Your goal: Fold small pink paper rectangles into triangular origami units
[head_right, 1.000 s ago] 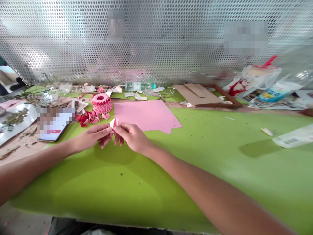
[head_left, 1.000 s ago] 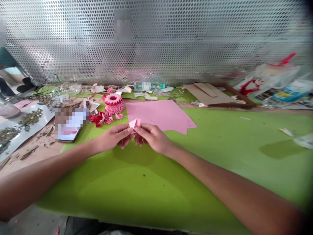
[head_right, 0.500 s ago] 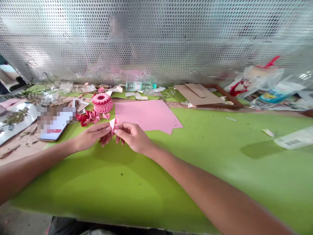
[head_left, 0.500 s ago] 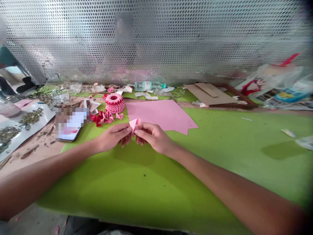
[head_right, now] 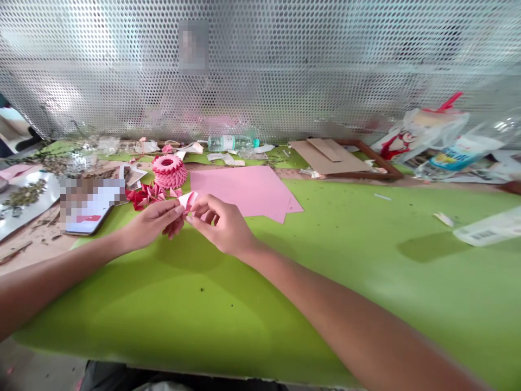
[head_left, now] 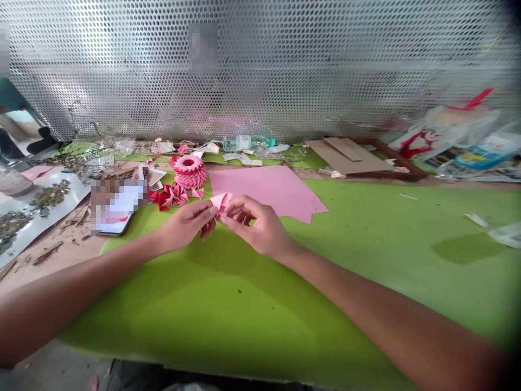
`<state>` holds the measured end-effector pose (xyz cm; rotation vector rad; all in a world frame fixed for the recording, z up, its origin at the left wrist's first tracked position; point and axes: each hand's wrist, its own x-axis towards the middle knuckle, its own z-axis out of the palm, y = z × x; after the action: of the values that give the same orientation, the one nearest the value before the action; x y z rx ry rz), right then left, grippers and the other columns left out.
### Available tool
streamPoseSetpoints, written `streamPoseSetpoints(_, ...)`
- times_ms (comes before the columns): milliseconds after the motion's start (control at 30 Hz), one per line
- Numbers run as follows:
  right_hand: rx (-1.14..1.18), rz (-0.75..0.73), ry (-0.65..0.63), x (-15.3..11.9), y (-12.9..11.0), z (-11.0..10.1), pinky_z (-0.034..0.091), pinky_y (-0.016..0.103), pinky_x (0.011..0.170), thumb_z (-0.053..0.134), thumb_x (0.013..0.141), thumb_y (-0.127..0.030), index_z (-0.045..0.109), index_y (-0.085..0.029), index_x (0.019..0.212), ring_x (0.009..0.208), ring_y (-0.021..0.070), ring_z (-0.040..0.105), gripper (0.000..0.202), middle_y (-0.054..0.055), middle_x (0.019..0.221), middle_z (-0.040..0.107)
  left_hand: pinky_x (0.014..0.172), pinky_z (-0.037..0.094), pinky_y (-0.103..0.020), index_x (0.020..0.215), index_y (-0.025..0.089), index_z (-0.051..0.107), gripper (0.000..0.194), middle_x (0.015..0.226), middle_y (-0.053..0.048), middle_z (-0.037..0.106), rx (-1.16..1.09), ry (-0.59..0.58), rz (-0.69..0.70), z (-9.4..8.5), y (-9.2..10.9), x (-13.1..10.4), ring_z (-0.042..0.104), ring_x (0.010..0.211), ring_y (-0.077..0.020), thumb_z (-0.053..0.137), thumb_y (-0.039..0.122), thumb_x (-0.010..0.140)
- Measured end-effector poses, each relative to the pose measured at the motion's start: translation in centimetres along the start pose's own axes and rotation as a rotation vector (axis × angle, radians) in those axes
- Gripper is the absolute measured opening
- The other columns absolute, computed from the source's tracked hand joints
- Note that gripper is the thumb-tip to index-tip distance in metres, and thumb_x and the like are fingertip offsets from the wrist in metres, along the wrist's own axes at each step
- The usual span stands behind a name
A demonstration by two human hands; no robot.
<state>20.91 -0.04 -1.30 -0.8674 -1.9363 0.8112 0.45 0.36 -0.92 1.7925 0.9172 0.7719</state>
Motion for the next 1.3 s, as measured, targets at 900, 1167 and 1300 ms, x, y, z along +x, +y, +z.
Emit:
streamPoseSetpoints(900,-0.462,0.14,-0.053,1.5,2.6,-1.4,0.04,0.026,0.059,0.057,0.09,-0.027,0.068,-0.02,0.09,0.066,0.0152,0.062,0.013,0.002,0.082,0.074,0.065,0.046,-0.028,0.11,0.022,0.069,0.039,0.103,-0.005,0.073,0.892,0.018,0.059,-1.5,-0.8,0.3,0.067,0.084,-0.0216,0.054,0.053,0.091)
streamPoseSetpoints(1167,-0.211,0.187,-0.123,0.9,1.5,-0.4,0.048,0.029,0.065,0.057,0.094,-0.046,0.065,-0.02,0.105,0.08,0.0191,0.068,0.03,0.008,0.1,0.074,0.068,0.046,-0.027,0.1,0.023,0.074,0.025,0.094,-0.003,0.076,0.826,0.176,0.187,-1.1,-0.3,0.0,0.067,0.073,-0.0172,0.053,0.035,0.095)
streamPoseSetpoints(1300,0.146,0.277,-0.12,0.7,0.7,0.0,0.053,0.032,0.074,0.065,0.089,-0.046,0.062,-0.02,0.114,0.09,0.0213,0.07,0.037,0.009,0.102,0.073,0.069,0.047,-0.025,0.102,0.023,0.073,0.024,0.094,-0.003,0.075,0.74,0.265,0.274,-0.6,0.4,-0.6,0.064,0.067,-0.0141,0.053,0.035,0.096)
